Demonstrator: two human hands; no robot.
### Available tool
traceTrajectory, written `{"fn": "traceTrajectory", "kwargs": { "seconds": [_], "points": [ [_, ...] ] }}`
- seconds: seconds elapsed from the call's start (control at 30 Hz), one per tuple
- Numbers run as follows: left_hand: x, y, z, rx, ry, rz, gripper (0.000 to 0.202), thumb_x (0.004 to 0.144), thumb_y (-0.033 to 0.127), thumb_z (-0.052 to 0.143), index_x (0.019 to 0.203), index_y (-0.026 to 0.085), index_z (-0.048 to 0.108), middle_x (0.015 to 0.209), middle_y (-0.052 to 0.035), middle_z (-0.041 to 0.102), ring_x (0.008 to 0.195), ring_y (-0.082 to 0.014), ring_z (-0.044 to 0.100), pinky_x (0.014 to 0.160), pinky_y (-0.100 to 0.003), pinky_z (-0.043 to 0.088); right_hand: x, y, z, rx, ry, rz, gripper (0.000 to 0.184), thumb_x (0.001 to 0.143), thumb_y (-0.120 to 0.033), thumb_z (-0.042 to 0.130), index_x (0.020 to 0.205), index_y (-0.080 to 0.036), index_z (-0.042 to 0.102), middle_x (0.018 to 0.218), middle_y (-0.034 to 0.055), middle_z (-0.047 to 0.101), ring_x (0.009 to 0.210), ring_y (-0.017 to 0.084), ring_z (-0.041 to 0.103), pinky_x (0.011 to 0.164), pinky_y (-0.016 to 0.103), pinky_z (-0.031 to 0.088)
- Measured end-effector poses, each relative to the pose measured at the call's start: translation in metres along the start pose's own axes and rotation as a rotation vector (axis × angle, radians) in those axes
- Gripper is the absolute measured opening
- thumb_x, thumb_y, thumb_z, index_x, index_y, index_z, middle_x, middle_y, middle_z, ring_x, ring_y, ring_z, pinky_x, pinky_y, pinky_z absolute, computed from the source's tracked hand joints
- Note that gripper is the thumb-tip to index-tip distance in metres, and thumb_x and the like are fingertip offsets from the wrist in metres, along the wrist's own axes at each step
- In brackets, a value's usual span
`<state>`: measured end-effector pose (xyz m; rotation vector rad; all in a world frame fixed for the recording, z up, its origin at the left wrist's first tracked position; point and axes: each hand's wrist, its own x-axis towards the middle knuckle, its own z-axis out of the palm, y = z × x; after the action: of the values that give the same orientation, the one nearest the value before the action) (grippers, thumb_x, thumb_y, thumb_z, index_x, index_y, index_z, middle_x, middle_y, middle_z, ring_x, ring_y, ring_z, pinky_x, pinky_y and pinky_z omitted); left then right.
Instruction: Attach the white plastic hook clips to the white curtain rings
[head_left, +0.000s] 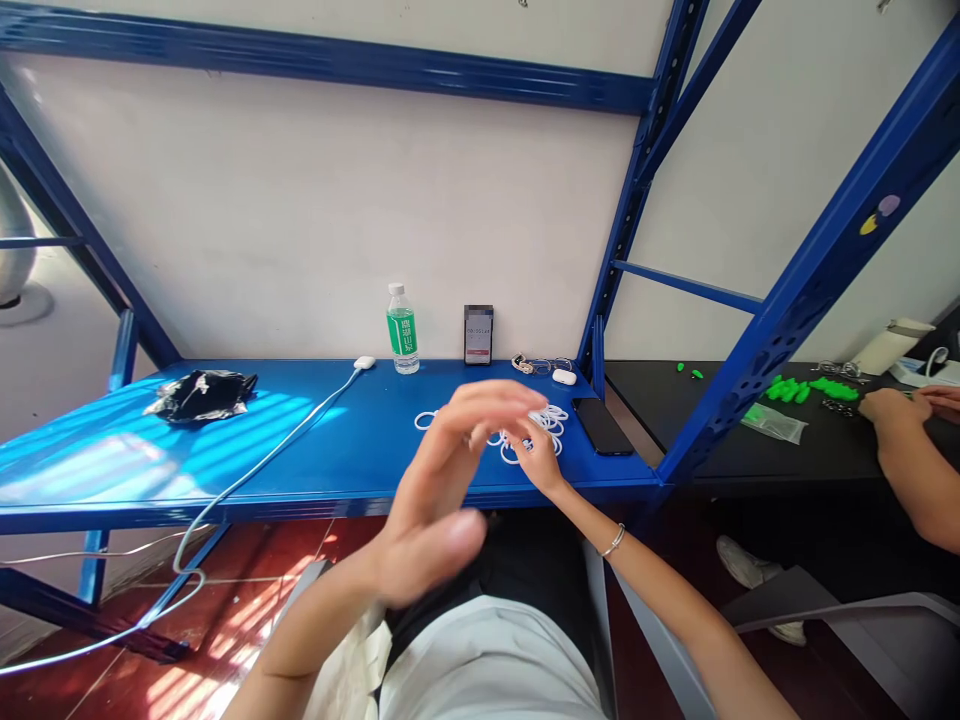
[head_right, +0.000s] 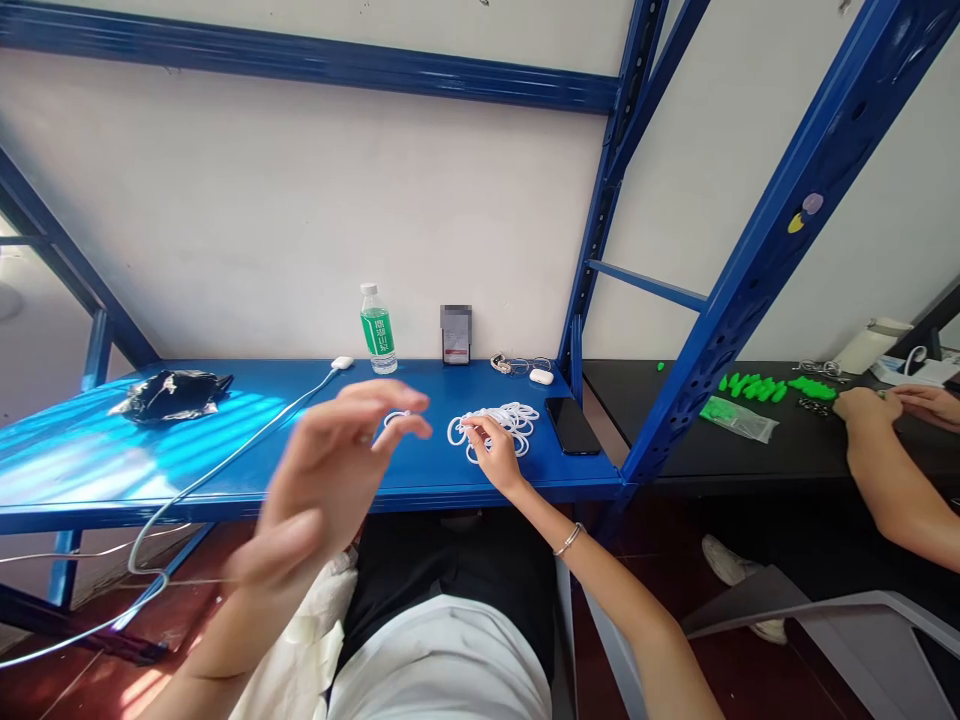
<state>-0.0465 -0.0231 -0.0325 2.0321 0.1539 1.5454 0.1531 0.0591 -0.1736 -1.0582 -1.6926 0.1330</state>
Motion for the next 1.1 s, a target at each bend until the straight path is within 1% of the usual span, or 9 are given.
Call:
{"fn": "traceTrajectory", "kwargs": {
  "seconds": [0.1, 0.17, 0.23, 0.3, 0.37, 0.47, 0.67, 0.9, 1.1],
  "points": [
    [0.0, -0.053, 0.005, 0.195, -0.074, -0.096, 0.044, 0.09, 0.047, 0.048, 0.129, 0.029, 0.041, 0.132, -0.0093, 0.044, 0.125, -0.0281, 0.042, 0.096, -0.044, 0.045, 0.0, 0.0, 0.0, 0.091, 0.02, 0.026, 0.018, 0.093, -0.03, 0.048, 0.1, -0.021, 0.063, 0.096, 0.0054, 0.068, 0.078, 0.018, 0.065, 0.071, 0.031, 0.054],
    [-0.008, -0.097, 0.006, 0.361, -0.151, -0.201, 0.05, 0.087, 0.043, 0.053, 0.132, 0.027, 0.037, 0.135, -0.0111, 0.04, 0.127, -0.0285, 0.04, 0.099, -0.044, 0.042, 0.0, 0.001, 0.0, 0.121, 0.023, 0.055, 0.019, 0.093, -0.031, 0.049, 0.101, -0.021, 0.063, 0.097, 0.0058, 0.069, 0.079, 0.019, 0.066, 0.072, 0.032, 0.054],
    [-0.021, -0.137, 0.005, 0.467, -0.227, -0.262, 0.057, 0.085, 0.039, 0.057, 0.135, 0.026, 0.035, 0.136, -0.0126, 0.04, 0.128, -0.0296, 0.038, 0.102, -0.046, 0.039, -0.001, 0.001, 0.0, 0.13, 0.023, 0.082, 0.019, 0.092, -0.033, 0.05, 0.101, -0.021, 0.063, 0.096, 0.0061, 0.069, 0.078, 0.02, 0.066, 0.072, 0.033, 0.054],
    [-0.035, -0.165, 0.004, 0.514, -0.295, -0.273, 0.059, 0.083, 0.036, 0.061, 0.135, 0.025, 0.035, 0.135, -0.0127, 0.043, 0.128, -0.0299, 0.038, 0.103, -0.047, 0.036, -0.001, 0.001, 0.0, 0.135, 0.024, 0.097, 0.02, 0.092, -0.034, 0.05, 0.1, -0.022, 0.063, 0.097, 0.0062, 0.069, 0.076, 0.02, 0.066, 0.071, 0.034, 0.055],
    [-0.045, -0.181, 0.003, 0.533, -0.339, -0.277, 0.058, 0.083, 0.034, 0.061, 0.134, 0.024, 0.036, 0.133, -0.0124, 0.046, 0.126, -0.0291, 0.041, 0.101, -0.046, 0.038, -0.001, 0.001, 0.0, 0.138, 0.021, 0.098, 0.019, 0.092, -0.035, 0.05, 0.1, -0.023, 0.063, 0.096, 0.0058, 0.068, 0.074, 0.019, 0.066, 0.07, 0.034, 0.054],
    [-0.054, -0.19, 0.0, 0.529, -0.345, -0.293, 0.051, 0.085, 0.034, 0.059, 0.132, 0.024, 0.039, 0.129, -0.0112, 0.051, 0.12, -0.0269, 0.046, 0.098, -0.044, 0.041, -0.001, 0.0, 0.0, 0.138, 0.015, 0.09, 0.018, 0.093, -0.033, 0.05, 0.1, -0.023, 0.062, 0.095, 0.0049, 0.068, 0.073, 0.019, 0.065, 0.069, 0.033, 0.054],
    [-0.058, -0.196, -0.004, 0.501, -0.266, -0.31, 0.042, 0.087, 0.04, 0.056, 0.124, 0.023, 0.046, 0.116, -0.0082, 0.059, 0.108, -0.0224, 0.056, 0.089, -0.036, 0.048, 0.0, 0.0, -0.001, 0.136, -0.007, 0.083, 0.017, 0.092, -0.033, 0.051, 0.099, -0.023, 0.062, 0.095, 0.0047, 0.068, 0.074, 0.019, 0.066, 0.069, 0.033, 0.054],
    [-0.058, -0.193, -0.001, 0.528, -0.228, -0.299, 0.042, 0.086, 0.04, 0.057, 0.123, 0.021, 0.049, 0.099, -0.0063, 0.064, 0.093, -0.0208, 0.06, 0.084, -0.035, 0.05, 0.001, -0.002, -0.001, 0.131, -0.005, 0.094, 0.019, 0.092, -0.036, 0.051, 0.099, -0.023, 0.062, 0.096, 0.0053, 0.068, 0.074, 0.019, 0.066, 0.066, 0.032, 0.054],
    [-0.057, -0.189, -0.002, 0.556, -0.222, -0.274, 0.04, 0.085, 0.04, 0.057, 0.12, 0.021, 0.051, 0.096, -0.0061, 0.065, 0.088, -0.0203, 0.061, 0.079, -0.034, 0.051, 0.0, -0.001, 0.0, 0.112, 0.006, 0.077, 0.019, 0.092, -0.036, 0.051, 0.098, -0.023, 0.062, 0.096, 0.0052, 0.068, 0.076, 0.019, 0.065, 0.068, 0.033, 0.053]
  ]
}}
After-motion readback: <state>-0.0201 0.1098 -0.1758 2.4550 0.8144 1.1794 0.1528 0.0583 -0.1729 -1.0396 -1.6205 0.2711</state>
